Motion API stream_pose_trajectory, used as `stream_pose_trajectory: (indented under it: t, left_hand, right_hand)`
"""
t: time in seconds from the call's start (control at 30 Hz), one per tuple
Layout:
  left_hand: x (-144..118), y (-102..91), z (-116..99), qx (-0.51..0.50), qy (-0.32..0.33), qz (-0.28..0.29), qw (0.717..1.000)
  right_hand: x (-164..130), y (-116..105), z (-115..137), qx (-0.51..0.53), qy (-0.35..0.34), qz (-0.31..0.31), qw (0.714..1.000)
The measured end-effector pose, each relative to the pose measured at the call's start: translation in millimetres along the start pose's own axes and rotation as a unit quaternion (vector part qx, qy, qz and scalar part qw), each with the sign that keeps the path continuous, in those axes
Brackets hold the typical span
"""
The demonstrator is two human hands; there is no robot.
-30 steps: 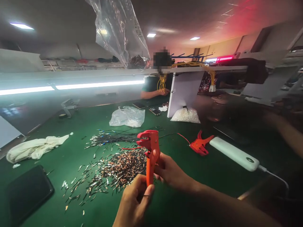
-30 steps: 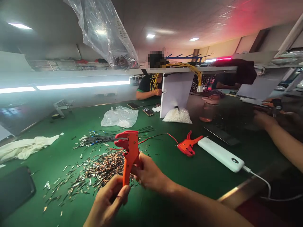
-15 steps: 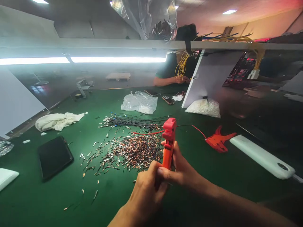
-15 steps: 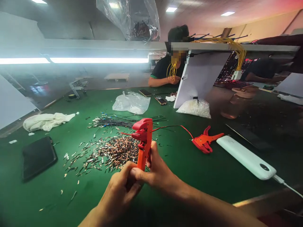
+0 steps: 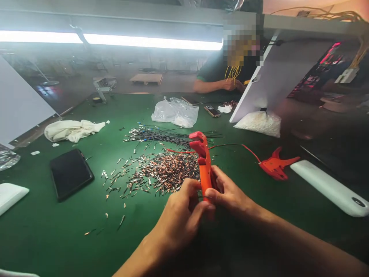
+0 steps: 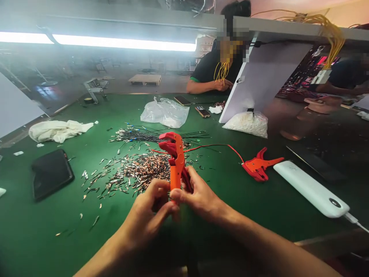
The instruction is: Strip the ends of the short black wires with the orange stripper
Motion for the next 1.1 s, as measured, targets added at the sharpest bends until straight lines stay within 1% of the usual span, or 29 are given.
stream_pose_trajectory:
  t: [0.07,0.13,0.2,0.33,0.5,0.6,0.7,0.8,0.87,0.9,0.97,1.03,1.1]
  left_hand:
    - [1.1,-1.2,-2.0,-0.054,-0.013,0.002,0.998]
    - [3.0,-4.1,-4.1,-0.084,-0.013,0.004,0.996]
    - [4.4,-7.9,-5.7,-0.066,-0.008,0.002,0.998]
    - [4.9,-14.0,-7.7,0.001,-0.012,-0.001,1.0]
    - [5.8,-14.0,-4.6,0.005,-0.038,-0.016,0.999]
    - [7.3,-11.0,-1.9,-0.02,-0.011,-0.016,1.0]
    - [7.8,-8.5,1.3,-0.007,0.028,-0.014,0.999]
    - [7.0,-5.9,6.5,0.058,0.051,-0.001,0.997]
    - [6.3,-4.4,9.1,0.148,0.075,-0.005,0.986]
    - [5.9,-4.0,9.5,0.205,0.091,-0.017,0.974]
    - [5.2,-4.3,7.4,0.309,0.12,-0.048,0.942]
    - [4.8,-7.2,2.8,0.365,0.134,-0.07,0.919]
    - [4.8,-13.4,-2.6,0.403,0.158,-0.081,0.898]
  right_hand:
    - [0.2,-5.0,-0.5,0.054,0.011,0.027,0.998]
    - [1.0,-10.6,1.3,0.11,0.037,0.054,0.992]
    - [2.7,-14.7,4.3,0.135,0.058,0.062,0.987]
    - [6.2,-16.5,8.1,0.157,0.06,0.058,0.984]
    - [4.4,-13.3,6.8,0.214,0.071,0.084,0.971]
    - [0.3,-6.9,7.4,0.225,0.058,0.119,0.965]
    - [-3.6,0.9,7.6,0.193,0.049,0.141,0.97]
    - [-5.5,3.2,6.0,0.169,0.033,0.147,0.974]
    - [-6.8,0.4,4.3,0.161,0.023,0.152,0.975]
    - [-7.9,-1.8,3.5,0.153,0.025,0.151,0.976]
    - [-10.7,-6.5,3.0,0.122,0.04,0.138,0.982]
    - [-13.5,-9.9,5.1,0.096,0.05,0.118,0.987]
    - [-15.0,-10.7,9.3,0.089,0.038,0.113,0.989]
Point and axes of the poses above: each hand's wrist, its own x-axis towards the middle knuckle, its own y-axis out of the palm, z = x × y, the point moved 1 cm from there along x, towards the middle knuckle, and after that the axes turned 7 degrees about y, right-handed, at the moved point
